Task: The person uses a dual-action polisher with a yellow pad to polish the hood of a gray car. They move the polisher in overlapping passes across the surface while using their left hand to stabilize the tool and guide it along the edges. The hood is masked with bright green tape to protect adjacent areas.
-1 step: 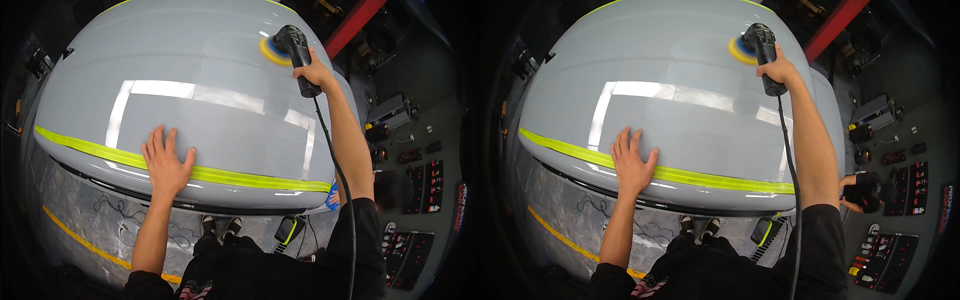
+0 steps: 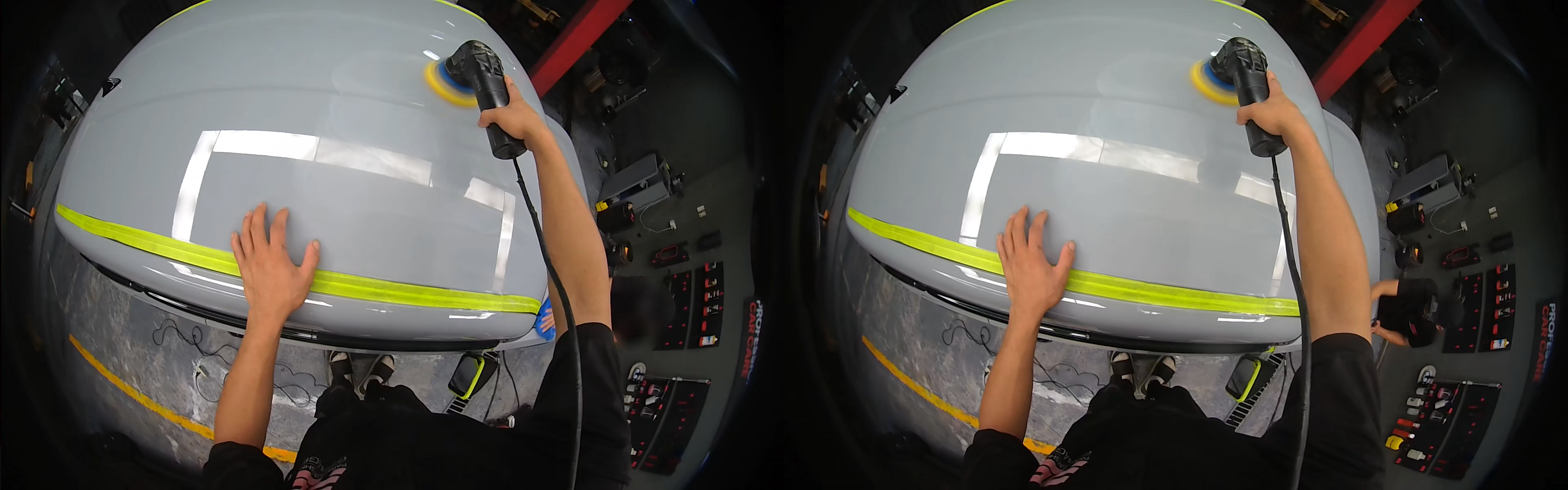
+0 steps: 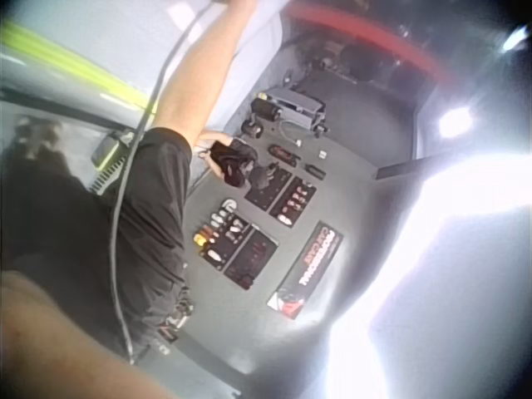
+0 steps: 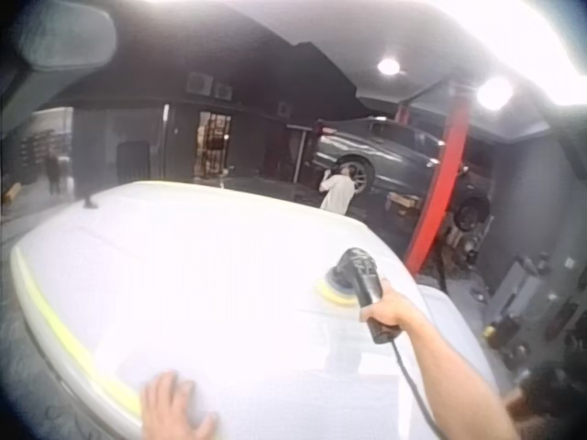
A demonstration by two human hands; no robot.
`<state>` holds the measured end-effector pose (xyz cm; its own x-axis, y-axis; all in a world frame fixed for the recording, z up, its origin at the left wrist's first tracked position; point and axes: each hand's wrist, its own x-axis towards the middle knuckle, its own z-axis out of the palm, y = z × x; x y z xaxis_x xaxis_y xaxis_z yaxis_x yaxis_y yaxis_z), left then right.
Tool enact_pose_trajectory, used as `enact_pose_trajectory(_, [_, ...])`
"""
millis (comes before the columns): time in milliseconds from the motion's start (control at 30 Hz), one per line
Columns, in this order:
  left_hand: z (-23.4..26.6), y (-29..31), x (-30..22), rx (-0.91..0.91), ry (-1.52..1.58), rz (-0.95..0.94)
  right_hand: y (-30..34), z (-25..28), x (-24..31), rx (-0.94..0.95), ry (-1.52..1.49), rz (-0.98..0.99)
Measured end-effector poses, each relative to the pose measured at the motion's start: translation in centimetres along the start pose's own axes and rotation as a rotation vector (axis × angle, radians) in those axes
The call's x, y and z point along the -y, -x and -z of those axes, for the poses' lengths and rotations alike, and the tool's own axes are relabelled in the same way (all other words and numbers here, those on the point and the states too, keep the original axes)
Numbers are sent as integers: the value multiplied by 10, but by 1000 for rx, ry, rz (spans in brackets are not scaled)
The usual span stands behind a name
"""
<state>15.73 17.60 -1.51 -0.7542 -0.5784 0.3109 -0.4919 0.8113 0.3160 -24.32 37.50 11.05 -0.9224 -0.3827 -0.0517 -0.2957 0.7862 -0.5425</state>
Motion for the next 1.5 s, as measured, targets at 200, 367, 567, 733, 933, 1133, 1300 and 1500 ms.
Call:
enact_pose_trajectory(200, [-6,2,6,-43,-10,-39,1,3,-5,-3,20,-10])
enact_pose_trajectory(367, [-8,2,7,-62,-8,-46,-2,6,-14,-11,17,-17])
enact_pose_trajectory(567, [-7,1,7,-43,-14,-28,3,10,-18,-1,-23,-46])
enact_pose_trajectory(733, [-6,1,6,-29,-23,-20,6,14,-24,-27,-9,-47])
enact_pose_trajectory(933, [-3,0,4,-11,-20,-4,9,19,-32,-16,-26,-68])
enact_pose_trajectory(1133, [-2,0,2,-6,-24,0,8,22,-44,-20,-28,-103])
enact_pose_trajectory(1300, [-1,1,2,0,-16,1,13,25,-45,-28,-52,-94])
enact_pose_trajectory(1500, [-3,-1,3,11,-34,-1,4,28,-66,-42,-73,-53])
